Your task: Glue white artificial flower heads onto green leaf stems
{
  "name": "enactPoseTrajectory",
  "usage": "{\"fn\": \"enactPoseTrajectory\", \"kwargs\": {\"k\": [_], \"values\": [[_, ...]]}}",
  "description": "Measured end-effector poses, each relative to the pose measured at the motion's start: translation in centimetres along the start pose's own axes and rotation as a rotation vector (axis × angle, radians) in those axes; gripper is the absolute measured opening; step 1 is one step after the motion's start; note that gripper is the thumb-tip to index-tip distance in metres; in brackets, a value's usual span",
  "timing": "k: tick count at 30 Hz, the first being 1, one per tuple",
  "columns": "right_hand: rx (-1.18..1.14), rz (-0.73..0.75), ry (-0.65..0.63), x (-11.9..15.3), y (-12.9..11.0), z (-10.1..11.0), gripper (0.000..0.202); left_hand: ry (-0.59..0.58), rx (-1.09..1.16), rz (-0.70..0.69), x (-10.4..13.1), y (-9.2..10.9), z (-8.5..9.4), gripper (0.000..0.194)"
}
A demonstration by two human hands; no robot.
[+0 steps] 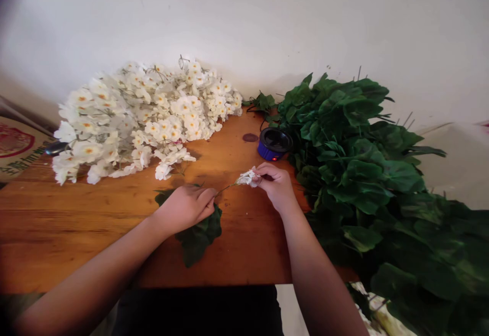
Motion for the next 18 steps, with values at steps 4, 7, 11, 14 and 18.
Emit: {"fn": "enactPoseTrajectory", "kwargs": {"k": [4,7,11,14,18], "values": [[0.018,-0.013,-0.01,0.0,0.2,0.0,0.01,0.0,-0.009,-0.007,0.0,0.1,0.1,0.013],[0.046,-0.012,-0.007,0.1,0.1,0.1,0.01,-0.004,-0.006,-0.007,-0.1,0.1,0.1,0.013],[0.032,-0.023,-0.013,0.2,0.1,-0.2,0.012,-0.01,-0.018,-0.01,0.0,0.1,-0.1,0.012],[0.006,-0.022,-0.021,0.2,0.1,-0.6,0.012,-0.032,-0.006,-0.006,0.0,-0.1,-0.2,0.012],[-0.042,-0.067,-0.062,0.3,0.2,-1.2,0.016,-0.018,0.022,-0.008,0.1,-0.3,-0.1,0.012]]}}
Point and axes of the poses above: each hand's wrist, its own x-axis away from the middle knuckle, its own z-axis out of the back of the hand, y = z × x, the point moved 10 cm from there along -x, towards the middle knuckle, and after that the axes turned 10 degrees about z, right-handed, at the moved point
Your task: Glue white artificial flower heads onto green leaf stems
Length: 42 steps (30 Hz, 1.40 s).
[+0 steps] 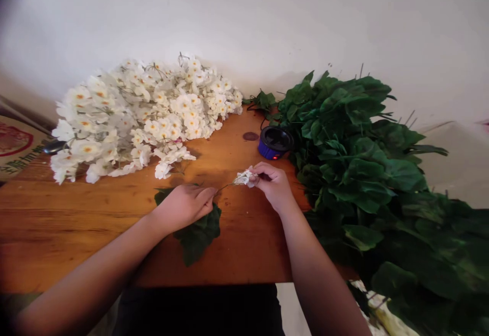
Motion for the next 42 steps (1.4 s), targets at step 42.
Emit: {"fn": "enactPoseTrajectory", "kwargs": {"k": [42], "values": [[0.054,-0.406,-0.4,2.4,3.7,-5.6,0.006,-0.259,0.422,0.006,-0.3,-0.5,-3.1,0.024]]}}
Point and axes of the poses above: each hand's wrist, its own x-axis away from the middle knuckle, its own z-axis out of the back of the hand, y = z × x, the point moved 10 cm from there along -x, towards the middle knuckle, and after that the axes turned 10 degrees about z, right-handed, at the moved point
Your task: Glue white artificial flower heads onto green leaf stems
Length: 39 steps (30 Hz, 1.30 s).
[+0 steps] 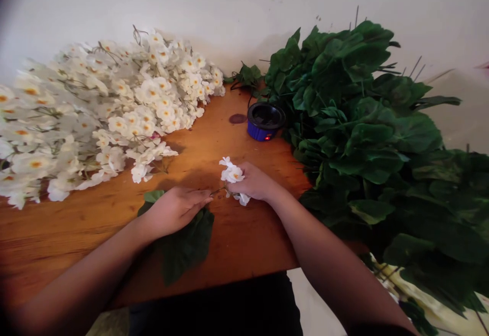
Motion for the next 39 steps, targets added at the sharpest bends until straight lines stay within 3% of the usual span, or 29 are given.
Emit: {"fn": "enactPoseTrajectory", "kwargs": {"k": [7,16,25,29,32,35,37,39], "values": [[0.0,0.013,-0.027,0.0,-0.3,-0.4,0.002,0.007,-0.045,-0.018,-0.1,0.3,-0.1,0.025],[0.126,0.012,-0.126,0.2,0.4,-0.8,0.004,-0.104,-0.16,0.048,-0.4,0.1,-1.2,0.025],[0.024,-0.051,-0.075,0.3,0.4,-1.1,0.008,-0.092,-0.141,0.082,-0.3,0.0,-1.4,0.024],[0.03,-0.017,0.054,-0.2,-0.4,0.1,0.005,-0.009,0.037,0.154,-0.6,0.0,0.6,0.029],[0.003,-0.014,0.144,-0.2,-0.5,0.8,0.009,0.208,0.095,0.228,0.0,-1.3,5.0,0.027],[-0.013,0.024,0.245,0.0,-0.8,1.6,0.027,0.429,-0.153,0.384,1.7,-4.1,9.6,0.026],[0.063,0.095,0.327,0.4,-1.4,2.4,0.037,0.379,-0.408,0.499,2.3,-6.2,10.3,0.026],[0.207,0.17,0.416,0.9,-2.3,3.4,0.044,0.269,-0.551,0.553,2.4,-7.8,9.7,0.021]]}}
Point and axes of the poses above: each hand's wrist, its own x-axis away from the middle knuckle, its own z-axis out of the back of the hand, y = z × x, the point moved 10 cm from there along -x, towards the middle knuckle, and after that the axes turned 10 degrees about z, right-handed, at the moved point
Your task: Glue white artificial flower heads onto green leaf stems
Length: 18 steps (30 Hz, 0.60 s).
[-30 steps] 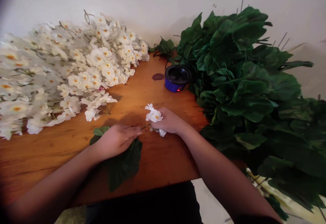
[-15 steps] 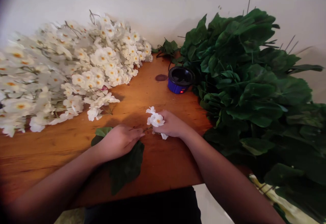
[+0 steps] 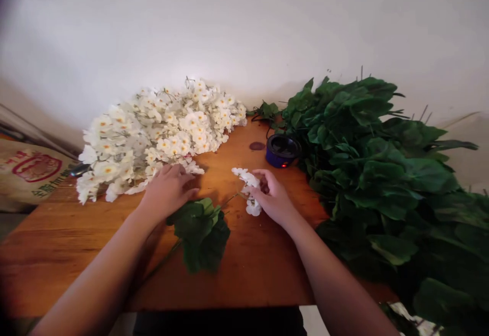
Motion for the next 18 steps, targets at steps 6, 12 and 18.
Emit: {"fn": "enactPoseTrajectory", "kwargs": {"k": [6,12,18], "values": [[0.103,0.185,0.278,0.3,-2.2,3.8,0.037,-0.012,-0.056,-0.052,-0.2,0.5,-1.8,0.024],[-0.236,0.365,0.396,2.3,-6.1,4.6,0.026,0.422,0.287,-0.036,2.3,0.5,8.1,0.015],[-0.85,0.18,-0.121,7.6,-11.3,-5.5,0.086,0.112,0.619,-0.355,8.4,8.7,13.7,0.009]]}}
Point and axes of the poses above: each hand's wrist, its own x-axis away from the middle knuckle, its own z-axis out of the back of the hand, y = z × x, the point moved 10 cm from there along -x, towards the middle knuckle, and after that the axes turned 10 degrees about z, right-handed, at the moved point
